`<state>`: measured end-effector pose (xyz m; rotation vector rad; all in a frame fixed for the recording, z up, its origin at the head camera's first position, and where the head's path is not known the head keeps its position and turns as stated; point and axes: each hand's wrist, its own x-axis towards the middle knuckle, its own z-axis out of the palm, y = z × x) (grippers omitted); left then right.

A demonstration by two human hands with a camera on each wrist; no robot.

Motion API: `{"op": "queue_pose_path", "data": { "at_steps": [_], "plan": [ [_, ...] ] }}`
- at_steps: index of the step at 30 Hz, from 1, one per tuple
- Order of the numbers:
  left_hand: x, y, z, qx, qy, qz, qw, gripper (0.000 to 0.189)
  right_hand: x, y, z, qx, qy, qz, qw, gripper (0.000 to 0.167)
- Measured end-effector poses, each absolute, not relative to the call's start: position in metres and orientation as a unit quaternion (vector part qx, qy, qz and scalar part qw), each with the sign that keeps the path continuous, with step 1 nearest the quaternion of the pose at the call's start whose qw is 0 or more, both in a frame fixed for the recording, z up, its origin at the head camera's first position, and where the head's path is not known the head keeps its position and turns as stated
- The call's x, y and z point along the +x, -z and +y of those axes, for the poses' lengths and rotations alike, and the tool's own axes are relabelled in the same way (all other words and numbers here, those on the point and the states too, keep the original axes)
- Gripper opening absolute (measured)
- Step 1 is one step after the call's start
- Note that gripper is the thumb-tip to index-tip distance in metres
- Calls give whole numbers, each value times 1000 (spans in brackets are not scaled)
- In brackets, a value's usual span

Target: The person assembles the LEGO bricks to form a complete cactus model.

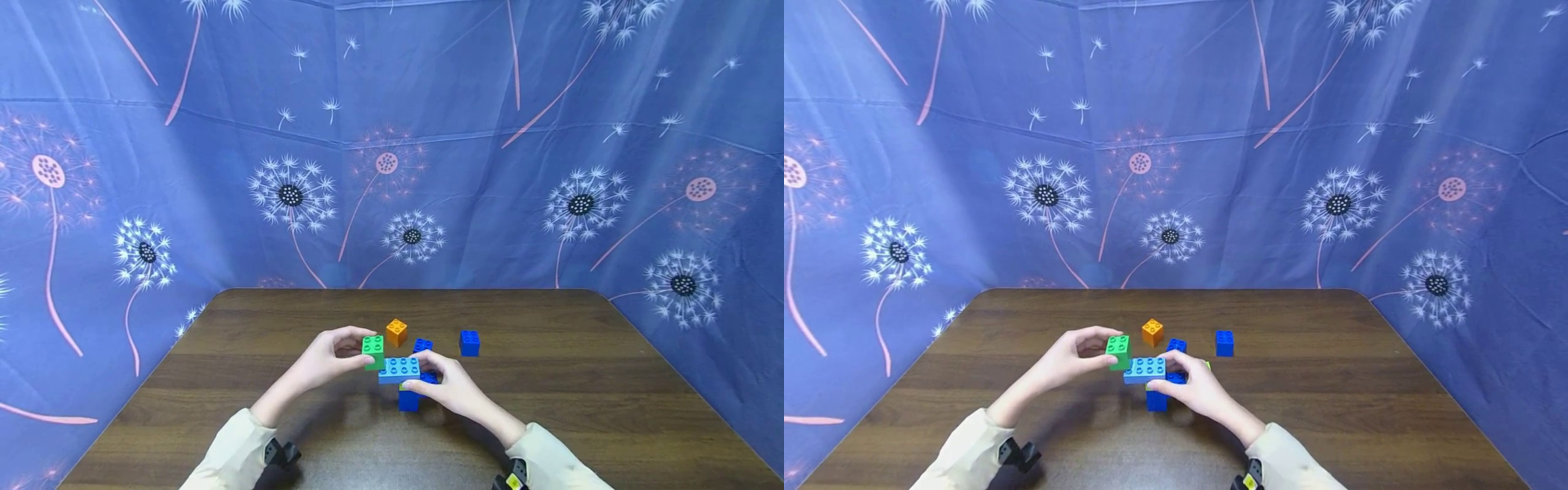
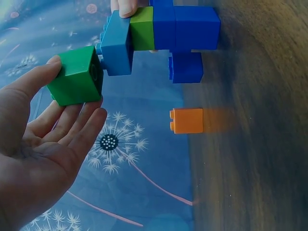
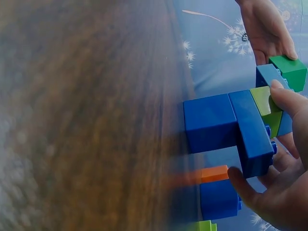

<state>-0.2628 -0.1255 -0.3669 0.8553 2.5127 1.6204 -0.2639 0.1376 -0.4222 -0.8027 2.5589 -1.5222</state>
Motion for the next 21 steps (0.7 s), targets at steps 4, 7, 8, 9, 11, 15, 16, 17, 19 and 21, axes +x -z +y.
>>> {"op": "queue_pose_path", "data": {
  "at_steps": [4, 7, 8, 9, 11, 15, 16, 17, 19, 21],
  "plan": [
    [-263, 367, -124, 281, -517, 809, 14, 42, -265, 422, 138, -258, 501, 825, 34, 37],
    [-263, 368, -124, 278, -512, 812, 17, 42, -265, 423, 138, -255, 503, 825, 39, 37],
    [-263, 368, -124, 276, -511, 814, 19, 42, -265, 423, 138, -254, 504, 824, 40, 37],
    [-263, 368, -124, 274, -511, 815, 20, 42, -266, 423, 138, -254, 505, 824, 41, 37],
    [-264, 368, -123, 272, -511, 815, 22, 42, -266, 422, 138, -255, 507, 822, 42, 36],
    [-264, 368, -123, 274, -512, 814, 23, 41, -265, 420, 137, -256, 513, 818, 49, 34],
    [-264, 368, -123, 276, -511, 813, 23, 41, -264, 420, 137, -256, 515, 817, 51, 34],
    [-264, 368, -123, 278, -510, 814, 23, 41, -264, 419, 136, -255, 517, 815, 54, 34],
    [-263, 368, -123, 284, -507, 814, 21, 41, -263, 418, 136, -254, 522, 812, 57, 34],
    [-263, 367, -123, 288, -502, 815, 18, 42, -262, 418, 137, -253, 523, 812, 60, 34]
  ]
}}
